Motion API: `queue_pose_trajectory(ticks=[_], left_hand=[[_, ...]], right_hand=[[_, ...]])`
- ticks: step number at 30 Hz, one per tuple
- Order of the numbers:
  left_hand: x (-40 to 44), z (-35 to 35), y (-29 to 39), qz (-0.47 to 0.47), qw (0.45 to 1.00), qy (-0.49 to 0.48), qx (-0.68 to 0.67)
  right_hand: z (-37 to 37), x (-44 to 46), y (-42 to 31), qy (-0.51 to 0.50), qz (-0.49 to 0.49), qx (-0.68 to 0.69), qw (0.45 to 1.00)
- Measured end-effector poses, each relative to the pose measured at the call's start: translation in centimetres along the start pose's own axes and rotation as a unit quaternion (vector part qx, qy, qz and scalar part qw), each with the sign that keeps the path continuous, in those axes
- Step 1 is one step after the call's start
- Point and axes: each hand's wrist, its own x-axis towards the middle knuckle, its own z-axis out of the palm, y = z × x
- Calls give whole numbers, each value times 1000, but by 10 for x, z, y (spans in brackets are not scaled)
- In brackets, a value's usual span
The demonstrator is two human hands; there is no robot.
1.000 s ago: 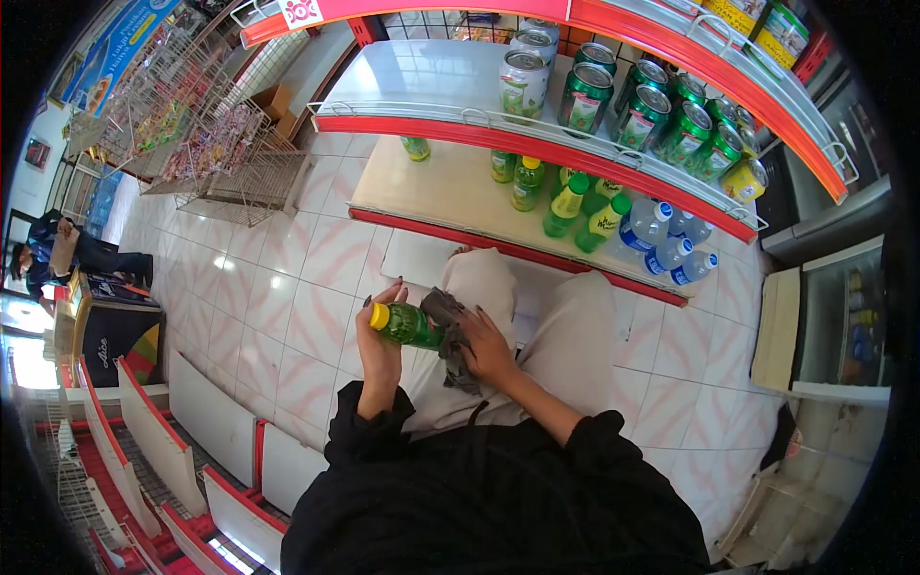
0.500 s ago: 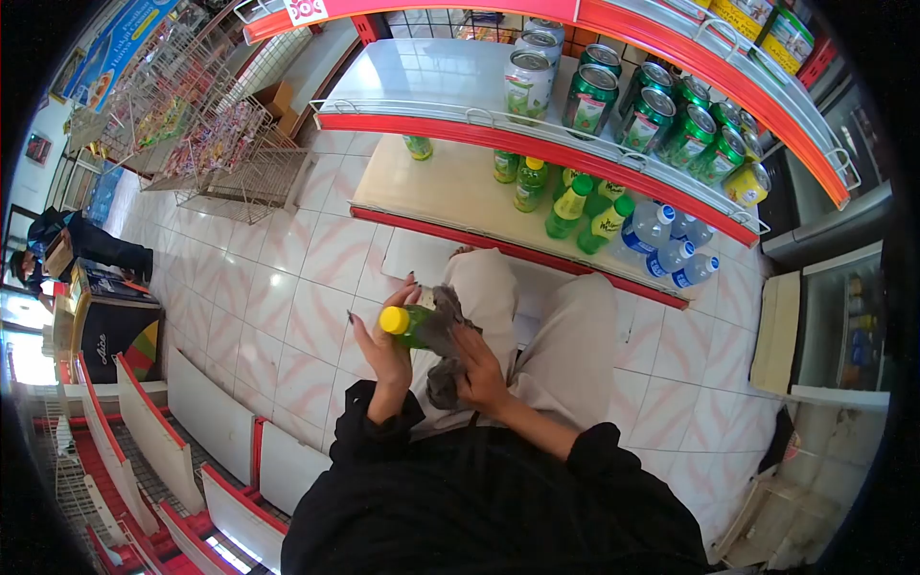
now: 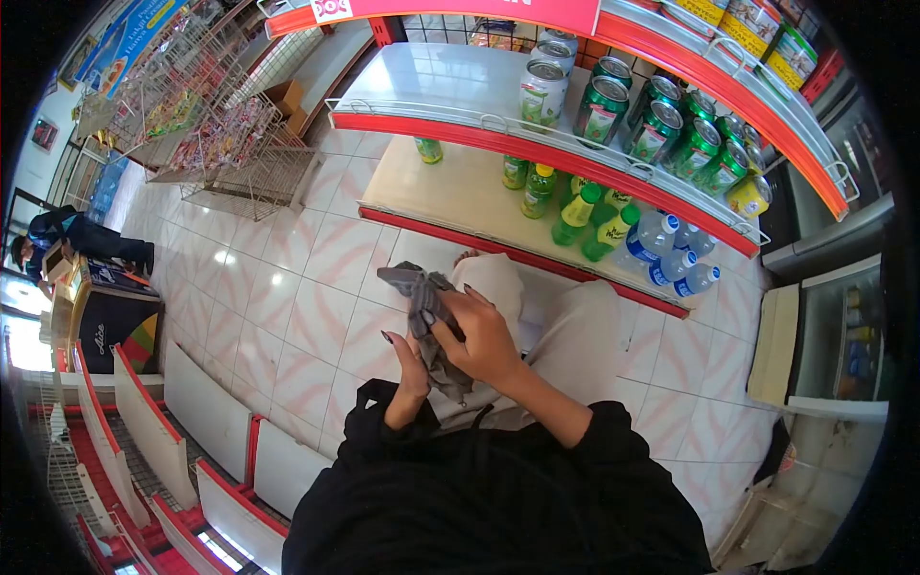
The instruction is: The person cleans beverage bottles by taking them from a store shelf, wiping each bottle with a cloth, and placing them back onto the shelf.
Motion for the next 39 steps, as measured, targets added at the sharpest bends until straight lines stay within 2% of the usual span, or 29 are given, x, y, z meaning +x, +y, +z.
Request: queue_pose_trajectory(ticks=[2, 5, 6, 9, 13, 14, 17, 21, 22, 24, 25, 28, 30, 33, 37, 39], left_hand=[[-7, 4, 0, -4, 1000, 12, 2], [-13, 11, 2, -13, 999, 30, 5], [-13, 10, 2, -22, 1000, 9, -4], [-10, 9, -2, -38, 998, -33, -25], [-7, 10, -6, 22, 990, -103, -89], [-8, 10, -6, 5, 991, -97, -90], [-10, 15, -2, -34, 991, -85, -93], [-11, 23, 10, -54, 989, -90, -100], [-9, 25, 8, -16, 995, -73, -67], [-3, 28, 7, 61, 997, -38, 1], [0, 30, 10, 62, 997, -38, 2], [4, 39, 21, 123, 990, -64, 21], [6, 36, 18, 99, 992, -63, 51], [6, 30, 16, 51, 991, -51, 111], [5, 29, 21, 19, 995, -60, 82], [9, 26, 24, -7, 998, -55, 12]], right_hand=[[0, 3, -8, 5, 4, -2, 1000], [-3, 6, -18, 8, 62, 29, 998], [-5, 7, -19, 6, 62, 28, 998], [-11, 10, -17, -45, 190, 38, 980], [-16, 11, -3, -22, 229, 139, 963], [-14, 10, -3, -21, 230, 138, 963], [-5, 1, -7, 95, 27, 114, 989], [-8, -3, -2, 47, 92, 121, 987], [-9, -2, 1, 45, 91, 124, 987], [-13, 1, 9, 28, 171, 172, 970], [-13, 2, 13, 19, 209, 194, 958], [-5, -9, 23, 65, 213, 264, 938], [0, -22, 32, 88, 216, 297, 926], [7, -52, 48, 99, 254, 237, 932], [15, -76, 62, 60, 216, 150, 963], [16, -81, 69, 48, 220, 144, 964]])
